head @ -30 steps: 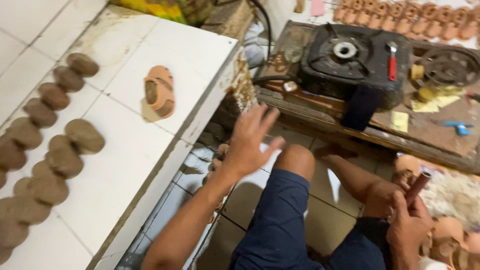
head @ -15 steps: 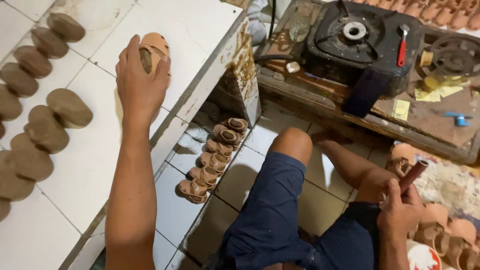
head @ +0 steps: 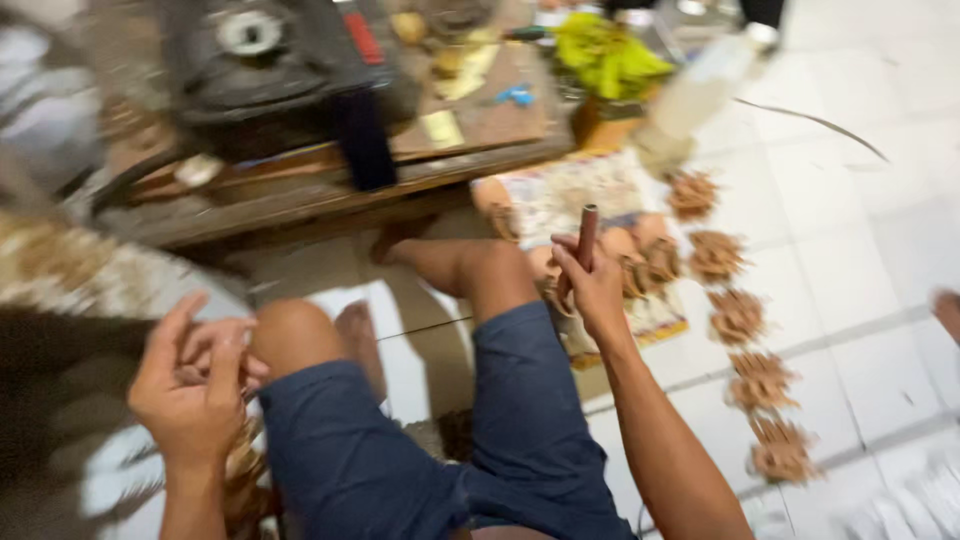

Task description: The person sits on the floor and uses a small cylindrical tool to smooth the edges and surfaces of several brown sandals. They handle each sandal one at a time, rotating it to access different areas, then place it aside and pick up the next one.

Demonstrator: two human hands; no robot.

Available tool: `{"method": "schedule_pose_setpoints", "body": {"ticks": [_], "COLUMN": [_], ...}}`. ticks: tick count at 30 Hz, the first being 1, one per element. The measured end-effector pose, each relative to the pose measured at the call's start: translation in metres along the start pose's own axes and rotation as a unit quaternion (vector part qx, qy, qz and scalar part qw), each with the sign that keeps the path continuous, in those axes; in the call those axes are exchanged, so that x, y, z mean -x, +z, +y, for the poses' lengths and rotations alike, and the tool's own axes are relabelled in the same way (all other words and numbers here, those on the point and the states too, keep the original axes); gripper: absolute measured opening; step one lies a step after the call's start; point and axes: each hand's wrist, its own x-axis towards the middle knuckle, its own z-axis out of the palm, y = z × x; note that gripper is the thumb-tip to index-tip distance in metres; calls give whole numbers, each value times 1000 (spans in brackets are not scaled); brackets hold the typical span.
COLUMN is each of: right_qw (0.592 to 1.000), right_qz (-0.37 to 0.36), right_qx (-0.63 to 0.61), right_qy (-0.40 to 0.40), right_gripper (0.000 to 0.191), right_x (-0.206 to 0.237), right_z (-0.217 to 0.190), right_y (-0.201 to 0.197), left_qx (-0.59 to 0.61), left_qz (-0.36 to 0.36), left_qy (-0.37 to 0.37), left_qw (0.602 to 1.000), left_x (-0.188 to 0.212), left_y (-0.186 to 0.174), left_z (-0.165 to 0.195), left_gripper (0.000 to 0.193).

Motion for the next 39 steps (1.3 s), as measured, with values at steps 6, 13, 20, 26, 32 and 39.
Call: {"method": "schedule_pose_setpoints", "body": {"ticks": [6, 13, 20, 26, 32, 39], "right_qw": [927, 960, 914, 987, 921, 975], "right_qz": [208, 51, -88, -56, -70, -218], "right_qx": [304, 235, 375, 151, 220, -35], "right_qy": [-72, -146, -127, -1, -314, -2], "right_gripper": [31, 66, 71, 42, 55, 40], "right_x": [-39, -51, -73, -75, 36, 114], "right_z": [19, -1, -23, -36, -73, -43], "right_y": [-116, -48, 62, 65, 69, 72], "left_qx": [100, 144, 88, 125, 397, 587], "left_qz": [-81, -46, -43, -35, -43, -64], "left_qy": [-135, -106, -101, -116, -270, -233], "left_qw": [983, 983, 990, 985, 876, 773], "left_x": [-5, 2, 9, 1, 15, 33], "left_y": [65, 63, 75, 75, 137, 101], "left_z": [-41, -60, -57, -46, 2, 8], "left_gripper": [38, 33, 31, 35, 66, 56]}}
